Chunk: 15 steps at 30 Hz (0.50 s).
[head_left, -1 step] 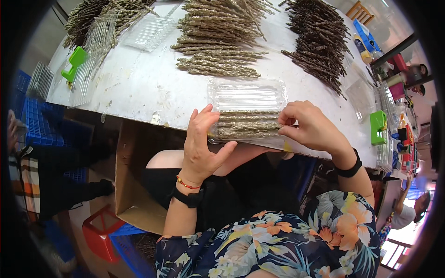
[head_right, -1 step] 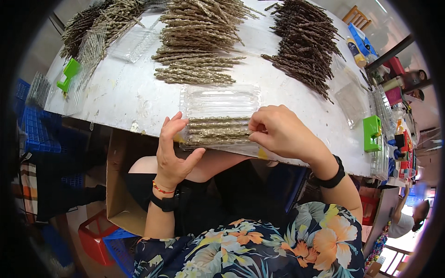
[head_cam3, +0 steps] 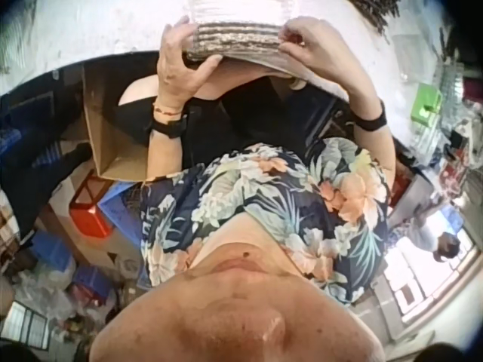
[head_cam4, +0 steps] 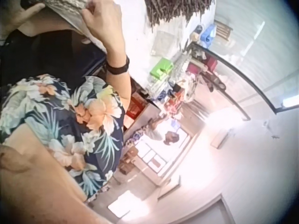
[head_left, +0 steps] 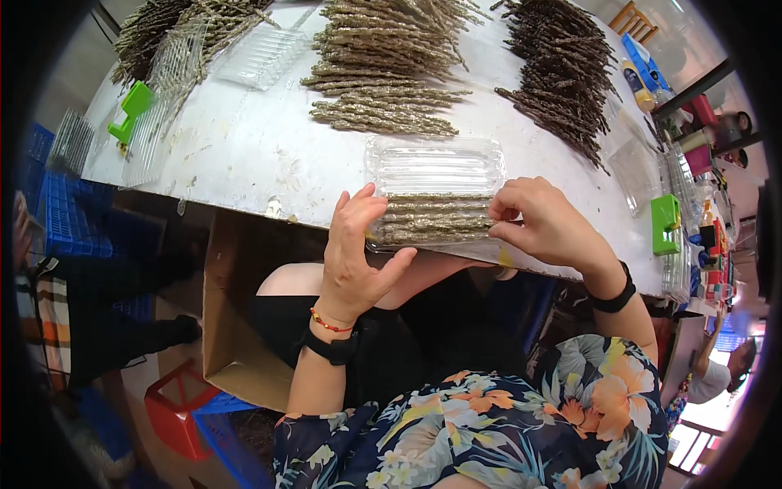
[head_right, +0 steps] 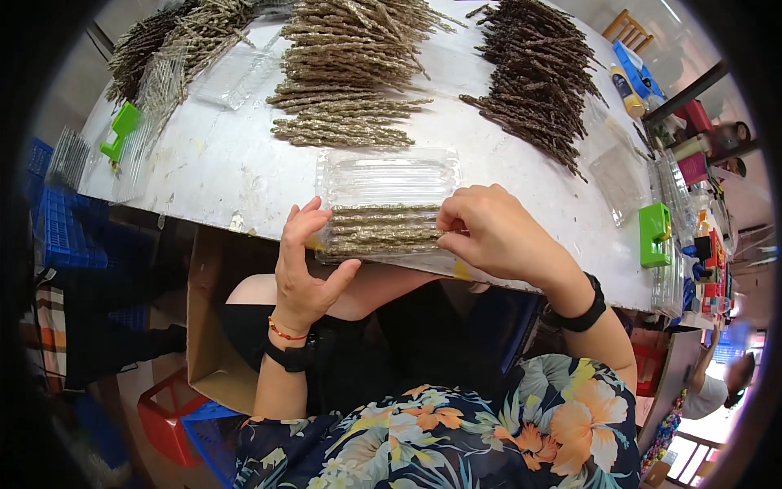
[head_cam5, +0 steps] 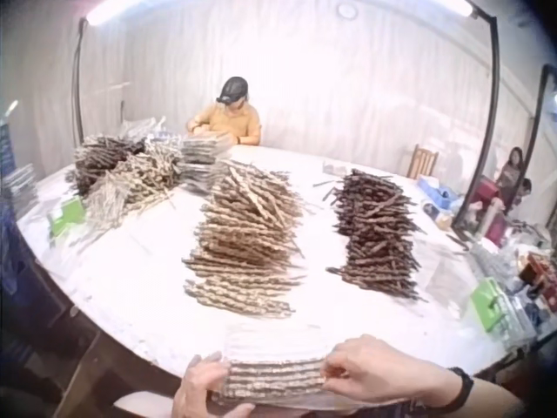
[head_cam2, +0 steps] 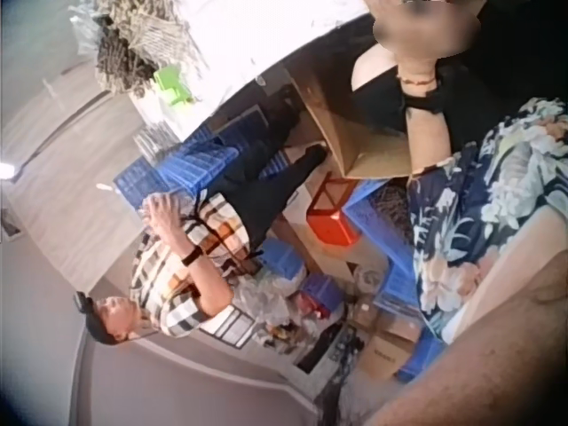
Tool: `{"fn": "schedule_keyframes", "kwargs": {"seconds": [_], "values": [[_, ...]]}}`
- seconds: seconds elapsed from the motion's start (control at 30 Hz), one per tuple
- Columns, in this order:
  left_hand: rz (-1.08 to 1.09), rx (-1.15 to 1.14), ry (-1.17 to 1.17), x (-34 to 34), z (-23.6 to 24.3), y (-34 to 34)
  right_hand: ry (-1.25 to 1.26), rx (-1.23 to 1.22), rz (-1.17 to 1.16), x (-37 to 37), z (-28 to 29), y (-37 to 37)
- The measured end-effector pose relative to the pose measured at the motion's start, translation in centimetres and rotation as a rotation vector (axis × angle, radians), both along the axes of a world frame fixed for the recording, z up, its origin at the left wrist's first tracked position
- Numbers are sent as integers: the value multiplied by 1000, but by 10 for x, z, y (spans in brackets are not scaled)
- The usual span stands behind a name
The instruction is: The person places glittery decorative sticks into clear plastic trays on a table. They arrange the sticks in rows, close the trays, and place them into a blue crate. The process is repeated with multiple trays throughout the clip.
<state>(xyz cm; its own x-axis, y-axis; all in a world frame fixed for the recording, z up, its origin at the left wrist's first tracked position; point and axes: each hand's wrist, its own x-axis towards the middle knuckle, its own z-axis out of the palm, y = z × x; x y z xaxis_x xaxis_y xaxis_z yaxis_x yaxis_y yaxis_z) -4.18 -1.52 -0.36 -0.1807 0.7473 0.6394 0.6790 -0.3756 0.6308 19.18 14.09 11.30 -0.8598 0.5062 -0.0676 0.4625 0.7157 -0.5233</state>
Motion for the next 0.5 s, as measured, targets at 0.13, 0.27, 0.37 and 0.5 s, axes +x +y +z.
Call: {"fn": "schedule_keyframes", "kwargs": {"seconds": [0.13,0.27,0.37,0.5], "values": [[-10,5,-1,0,2,1,-6,41,47,-6,-4,0],[-6,-9,26,0,4,1,13,54,98,-8,-7,2],[-12,-30,4,-1,3,-1,-36,-84,69,-7,-2,4],[-17,-29,-33,-1,3,0,11,-136,20,-6,-4,7]]}}
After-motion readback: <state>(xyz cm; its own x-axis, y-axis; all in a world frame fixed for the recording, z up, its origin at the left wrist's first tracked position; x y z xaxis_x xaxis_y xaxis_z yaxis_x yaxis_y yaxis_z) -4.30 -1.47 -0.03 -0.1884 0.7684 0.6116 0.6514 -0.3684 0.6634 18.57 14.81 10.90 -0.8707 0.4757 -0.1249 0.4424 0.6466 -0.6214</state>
